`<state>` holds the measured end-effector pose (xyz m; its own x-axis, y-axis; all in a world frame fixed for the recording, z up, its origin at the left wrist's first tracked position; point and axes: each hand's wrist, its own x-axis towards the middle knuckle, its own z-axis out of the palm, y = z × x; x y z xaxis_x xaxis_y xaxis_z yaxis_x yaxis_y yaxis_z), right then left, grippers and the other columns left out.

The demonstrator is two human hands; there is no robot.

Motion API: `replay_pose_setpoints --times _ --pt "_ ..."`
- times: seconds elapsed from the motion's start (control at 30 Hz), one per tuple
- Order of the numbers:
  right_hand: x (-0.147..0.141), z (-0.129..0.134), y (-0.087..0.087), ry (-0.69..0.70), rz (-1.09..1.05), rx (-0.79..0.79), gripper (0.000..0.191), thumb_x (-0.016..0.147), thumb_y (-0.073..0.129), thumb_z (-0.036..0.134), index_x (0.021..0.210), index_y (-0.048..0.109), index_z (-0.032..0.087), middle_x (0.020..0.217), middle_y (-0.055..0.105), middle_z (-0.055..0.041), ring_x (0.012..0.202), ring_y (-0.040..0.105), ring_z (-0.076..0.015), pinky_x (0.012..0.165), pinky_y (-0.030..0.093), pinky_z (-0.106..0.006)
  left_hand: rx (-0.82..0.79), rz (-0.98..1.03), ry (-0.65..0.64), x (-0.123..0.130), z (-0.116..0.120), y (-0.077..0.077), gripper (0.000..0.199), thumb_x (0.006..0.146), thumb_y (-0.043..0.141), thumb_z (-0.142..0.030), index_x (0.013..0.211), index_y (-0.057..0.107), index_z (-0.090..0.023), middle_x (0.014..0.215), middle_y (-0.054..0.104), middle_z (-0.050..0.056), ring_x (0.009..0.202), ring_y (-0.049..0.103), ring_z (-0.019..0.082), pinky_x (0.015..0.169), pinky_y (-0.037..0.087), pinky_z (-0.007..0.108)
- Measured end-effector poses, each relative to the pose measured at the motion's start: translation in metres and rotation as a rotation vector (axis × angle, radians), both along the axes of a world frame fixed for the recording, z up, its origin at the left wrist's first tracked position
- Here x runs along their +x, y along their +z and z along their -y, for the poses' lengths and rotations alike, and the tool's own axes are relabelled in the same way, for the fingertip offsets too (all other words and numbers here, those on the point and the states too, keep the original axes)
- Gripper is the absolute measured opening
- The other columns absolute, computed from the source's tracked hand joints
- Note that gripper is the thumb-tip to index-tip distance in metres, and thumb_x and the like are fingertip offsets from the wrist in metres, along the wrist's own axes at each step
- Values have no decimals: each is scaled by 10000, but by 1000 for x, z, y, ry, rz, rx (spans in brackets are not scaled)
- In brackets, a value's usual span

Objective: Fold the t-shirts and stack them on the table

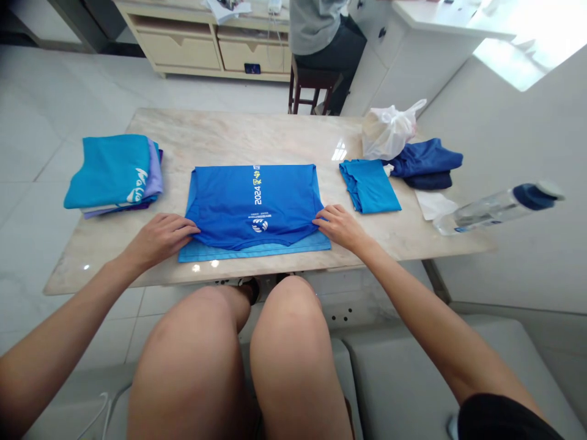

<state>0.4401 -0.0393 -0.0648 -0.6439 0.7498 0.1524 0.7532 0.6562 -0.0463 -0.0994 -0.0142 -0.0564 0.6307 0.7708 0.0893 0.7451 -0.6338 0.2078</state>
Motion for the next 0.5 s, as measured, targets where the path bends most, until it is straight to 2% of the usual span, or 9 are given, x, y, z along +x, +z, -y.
replay_pose_setpoints --times 0.17,0.3,0.4,0.5 --pt "1 10 -1 34 -102 57 241 1115 597 241 1128 834 199 1099 834 -108 1020 679 -265 906 488 -423 53 91 72 -12 7 -5 339 1077 486 -367 1089 807 -260 1146 838 110 1120 736 317 978 513 476" --pt "1 23 11 52 -125 -25 275 1114 631 378 1064 834 201 1089 839 -108 1034 710 -271 931 509 -428 -28 101 15 -21 21 1 386 1079 533 -520 1091 815 -256 1201 844 75 1158 742 300 1035 507 462" --pt "-2 24 19 -109 -161 4 349 1142 543 371 1053 829 193 1084 842 -125 1041 725 -288 966 527 -451 -30 165 115 -11 25 11 508 1099 475 -604 1184 796 -220 1267 827 83 1232 725 299 1118 502 483" --pt "-17 18 16 -263 -206 26 415 1160 443 342 1267 799 157 1253 823 -169 1194 726 -317 1075 537 -493 -11 203 245 19 23 13 558 1116 408 -594 1368 735 -216 1438 765 122 1356 681 326 1207 485 520"
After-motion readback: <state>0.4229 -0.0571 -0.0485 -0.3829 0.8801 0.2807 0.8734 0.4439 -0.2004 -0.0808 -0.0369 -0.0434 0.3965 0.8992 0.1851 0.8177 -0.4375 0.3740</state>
